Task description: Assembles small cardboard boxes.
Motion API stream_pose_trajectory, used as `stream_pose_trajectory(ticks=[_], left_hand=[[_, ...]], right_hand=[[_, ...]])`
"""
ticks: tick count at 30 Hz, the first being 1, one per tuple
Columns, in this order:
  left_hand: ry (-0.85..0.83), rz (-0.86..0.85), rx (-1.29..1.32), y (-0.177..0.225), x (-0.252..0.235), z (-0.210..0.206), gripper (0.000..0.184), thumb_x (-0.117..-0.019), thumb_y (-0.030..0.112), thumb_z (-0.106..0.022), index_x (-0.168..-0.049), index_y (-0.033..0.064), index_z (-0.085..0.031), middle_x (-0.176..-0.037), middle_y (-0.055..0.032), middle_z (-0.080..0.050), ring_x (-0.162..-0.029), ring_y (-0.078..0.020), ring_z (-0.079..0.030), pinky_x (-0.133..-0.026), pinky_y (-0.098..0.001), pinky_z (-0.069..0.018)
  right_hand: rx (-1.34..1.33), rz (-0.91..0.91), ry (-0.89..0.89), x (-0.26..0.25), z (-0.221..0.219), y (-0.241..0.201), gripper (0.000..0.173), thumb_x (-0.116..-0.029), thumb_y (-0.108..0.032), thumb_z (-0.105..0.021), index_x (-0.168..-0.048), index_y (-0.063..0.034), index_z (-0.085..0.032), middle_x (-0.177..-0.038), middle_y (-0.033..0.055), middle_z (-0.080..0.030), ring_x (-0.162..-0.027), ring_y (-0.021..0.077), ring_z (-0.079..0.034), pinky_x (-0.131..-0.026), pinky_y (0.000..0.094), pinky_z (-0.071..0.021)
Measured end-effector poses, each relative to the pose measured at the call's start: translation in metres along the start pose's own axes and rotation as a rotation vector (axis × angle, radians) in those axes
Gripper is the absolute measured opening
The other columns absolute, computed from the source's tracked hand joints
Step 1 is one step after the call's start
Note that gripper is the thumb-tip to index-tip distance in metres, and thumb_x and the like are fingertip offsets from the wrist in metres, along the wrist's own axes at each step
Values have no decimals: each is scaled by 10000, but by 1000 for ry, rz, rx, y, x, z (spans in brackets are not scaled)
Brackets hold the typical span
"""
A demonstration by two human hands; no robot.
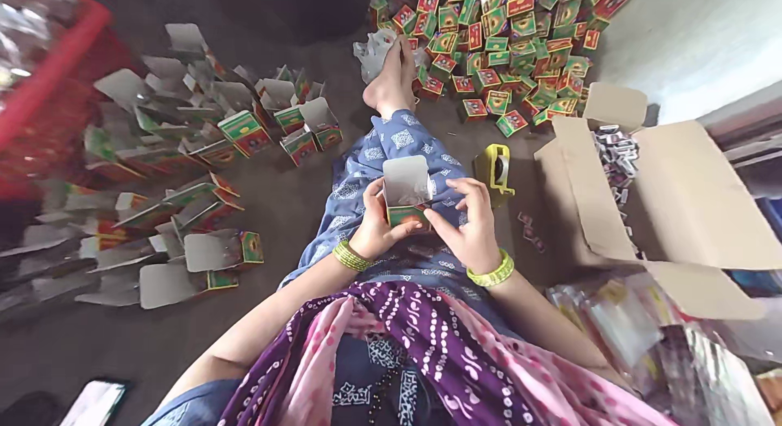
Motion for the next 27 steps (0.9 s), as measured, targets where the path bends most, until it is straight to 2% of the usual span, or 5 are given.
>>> stream_pose_trajectory(ticks=[7,12,18,23,27], left_hand=[[-56,-22,68,7,6,-2,928,-786,262,-902,-1469,69,-305,-1232,-112,-646,-1114,-207,-684,-976,-428,-598],[-75,3,72,11,5,1,719,-787,237,-899,-1318,30,-461,-1150,-79,-687,-1022,-157,-709,-914,-382,-620],[-162,11,110,11,8,-5,644,-775,235,-910,-1225,27,-498,-1081,-46,-677,-950,-111,-697,-859,-330,-621],[-201,13,73,10,8,-7,542,-772,289,-910,-1090,43,-545,-1011,-26,-645,-889,-64,-657,-817,-280,-591],[-233,98,118,8,6,-7,595,-759,240,-917,-1146,32,-516,-1013,-38,-671,-888,-93,-686,-812,-308,-612]], right_hand=[[-596,-220,-306,12,-13,36,671,-980,-258,-707,-1515,37,-430,-1332,188,-638,-1161,233,-672,-961,391,-601],[-379,29,-312,15,-19,37,712,-1035,-458,-583,-1500,64,-451,-1395,219,-598,-1269,219,-608,-1092,385,-513],[-458,51,-328,15,-20,36,525,-1061,-466,-517,-1144,26,-682,-1096,125,-700,-1065,146,-657,-958,337,-552],[-284,54,-347,16,-20,37,647,-1069,-599,-321,-835,-70,-611,-807,57,-591,-867,135,-590,-833,301,-490],[-417,-35,-222,12,-15,36,304,-1012,-351,-634,-986,-57,-706,-1102,115,-650,-1089,197,-603,-965,382,-513]])
Point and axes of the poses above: each hand's wrist, its own x-axis away from the middle knuckle, its own z-axis out of the back of the hand, y = z × x, the point moved 2 cm from there along -x, towards the middle knuckle
